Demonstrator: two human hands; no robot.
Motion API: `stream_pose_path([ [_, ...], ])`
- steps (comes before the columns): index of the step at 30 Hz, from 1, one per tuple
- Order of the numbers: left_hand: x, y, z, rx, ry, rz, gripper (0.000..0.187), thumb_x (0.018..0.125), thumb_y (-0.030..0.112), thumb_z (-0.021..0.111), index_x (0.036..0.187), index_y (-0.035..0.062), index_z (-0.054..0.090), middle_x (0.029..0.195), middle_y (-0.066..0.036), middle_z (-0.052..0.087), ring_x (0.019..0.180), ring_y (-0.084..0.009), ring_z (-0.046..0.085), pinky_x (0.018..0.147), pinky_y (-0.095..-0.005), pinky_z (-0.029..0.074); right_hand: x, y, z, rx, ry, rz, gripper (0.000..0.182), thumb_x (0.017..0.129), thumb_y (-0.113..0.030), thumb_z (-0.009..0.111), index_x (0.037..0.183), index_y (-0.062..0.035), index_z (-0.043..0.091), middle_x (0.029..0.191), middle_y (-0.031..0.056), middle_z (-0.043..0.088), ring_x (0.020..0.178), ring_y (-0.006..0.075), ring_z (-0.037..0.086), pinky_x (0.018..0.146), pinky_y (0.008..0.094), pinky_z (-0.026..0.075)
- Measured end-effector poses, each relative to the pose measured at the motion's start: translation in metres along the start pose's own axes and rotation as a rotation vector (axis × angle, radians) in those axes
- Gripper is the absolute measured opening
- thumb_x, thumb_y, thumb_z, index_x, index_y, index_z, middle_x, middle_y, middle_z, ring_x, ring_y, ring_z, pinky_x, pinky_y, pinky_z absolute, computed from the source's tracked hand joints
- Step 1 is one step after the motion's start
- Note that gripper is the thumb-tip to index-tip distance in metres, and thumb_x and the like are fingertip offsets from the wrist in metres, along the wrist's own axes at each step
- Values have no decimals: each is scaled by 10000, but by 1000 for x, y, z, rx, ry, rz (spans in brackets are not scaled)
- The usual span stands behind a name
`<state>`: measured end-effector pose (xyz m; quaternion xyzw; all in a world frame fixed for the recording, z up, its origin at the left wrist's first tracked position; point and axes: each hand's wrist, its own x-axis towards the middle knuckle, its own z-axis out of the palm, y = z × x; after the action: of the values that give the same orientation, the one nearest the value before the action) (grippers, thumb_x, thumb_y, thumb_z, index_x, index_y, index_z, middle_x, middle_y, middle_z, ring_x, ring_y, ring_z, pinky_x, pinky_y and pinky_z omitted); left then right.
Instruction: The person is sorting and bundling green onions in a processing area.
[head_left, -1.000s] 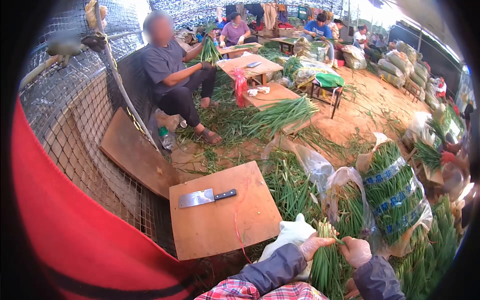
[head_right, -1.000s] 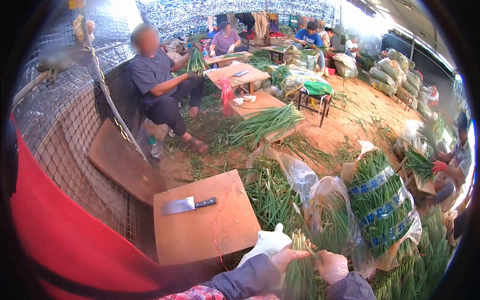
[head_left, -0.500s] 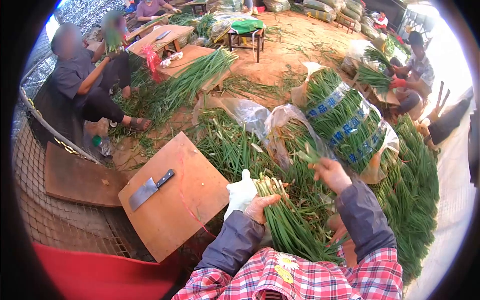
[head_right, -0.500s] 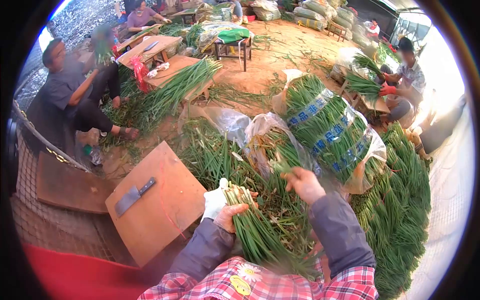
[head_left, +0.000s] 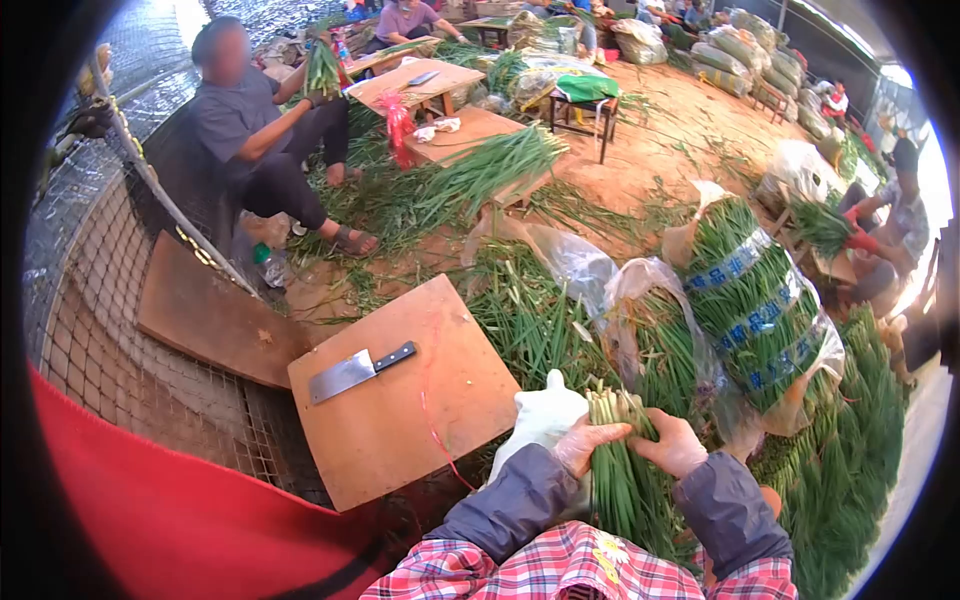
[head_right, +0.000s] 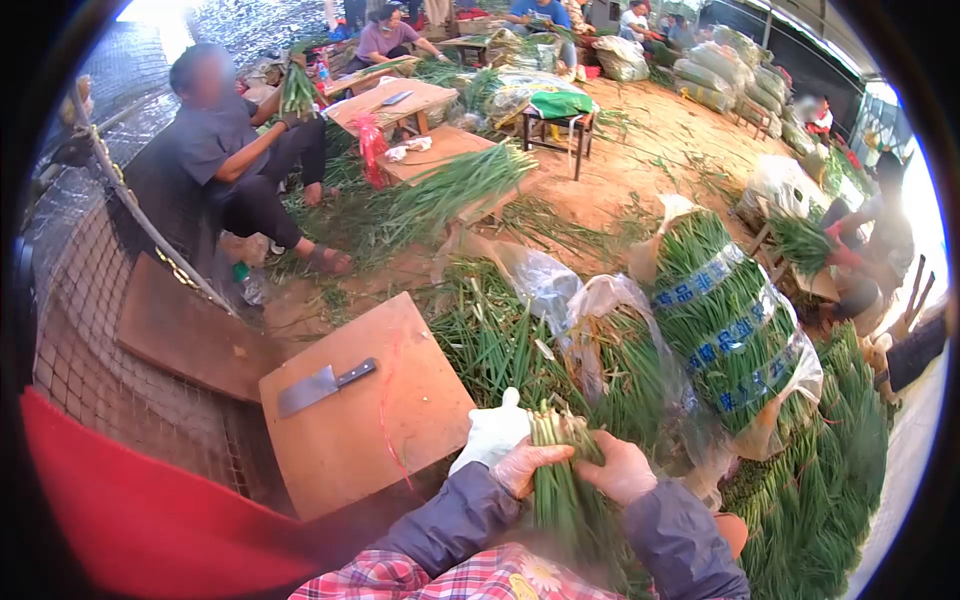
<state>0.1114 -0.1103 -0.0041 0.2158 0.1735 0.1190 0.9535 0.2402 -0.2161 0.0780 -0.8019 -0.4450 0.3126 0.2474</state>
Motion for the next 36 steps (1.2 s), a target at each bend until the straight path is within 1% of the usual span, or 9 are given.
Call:
stream_pose_path([
  [3,-4,0,0,-13,27,-37,395,767,45,646,1144,41,530,1009,-62,612,866,-186,606,756,-336,504,-2,-3,-3,-130,67,50,411,760,-245,591,1119,-51,540,892,215,618,856,340,606,745,399,467],
  [8,-4,-2,-5,-54,31,16,382,745,18,651,1112,30,545,995,-78,622,854,-204,617,747,-354,516,1,15,-2,495,-25,157,360,814,-143,551,1146,-2,545,999,115,627,917,189,576,825,304,432],
  [11,-3,-1,-3,-109,35,-4,381,743,11,651,1108,27,543,999,-85,623,847,-207,620,744,-363,521,1,19,-1,790,-91,305,345,824,-128,556,1138,13,548,1038,81,604,939,167,550,851,294,417],
  [15,2,-5,-8,-77,80,-57,381,750,29,658,1113,32,540,1009,-93,621,850,-214,621,736,-366,525,-2,24,8,497,-42,98,496,749,-227,687,1163,-3,534,1064,115,600,961,189,559,869,290,419],
  [19,-3,-1,7,-46,92,-23,339,770,35,643,1096,32,549,1000,-84,624,844,-207,621,723,-341,521,-1,22,10,346,-27,142,585,699,-249,722,1187,-8,508,1049,148,607,960,210,576,864,294,429],
  [28,0,-9,0,7,117,97,307,771,79,631,1048,-26,551,955,-136,623,858,-249,611,790,-381,505,3,31,9,51,19,-86,259,799,-192,606,1017,-51,597,804,173,601,757,284,605,705,352,464],
  [29,-3,-8,0,-20,105,78,298,773,81,628,1043,-9,540,920,-130,617,849,-266,608,797,-407,499,6,37,7,3,65,-144,265,787,-153,623,1024,-39,593,833,159,619,765,242,604,709,329,466],
  [33,-18,13,-3,-38,34,103,294,785,89,611,1048,58,484,833,-108,586,846,-304,595,801,-497,478,10,35,-33,584,154,105,228,791,-21,603,1014,-62,617,813,26,615,757,110,556,691,251,462],
  [36,-40,29,-4,-22,28,167,334,775,114,615,1071,66,468,836,-96,568,852,-300,590,792,-525,473,7,30,-76,636,502,-1,179,844,-82,591,1021,-78,614,782,9,585,599,59,479,543,202,408],
])
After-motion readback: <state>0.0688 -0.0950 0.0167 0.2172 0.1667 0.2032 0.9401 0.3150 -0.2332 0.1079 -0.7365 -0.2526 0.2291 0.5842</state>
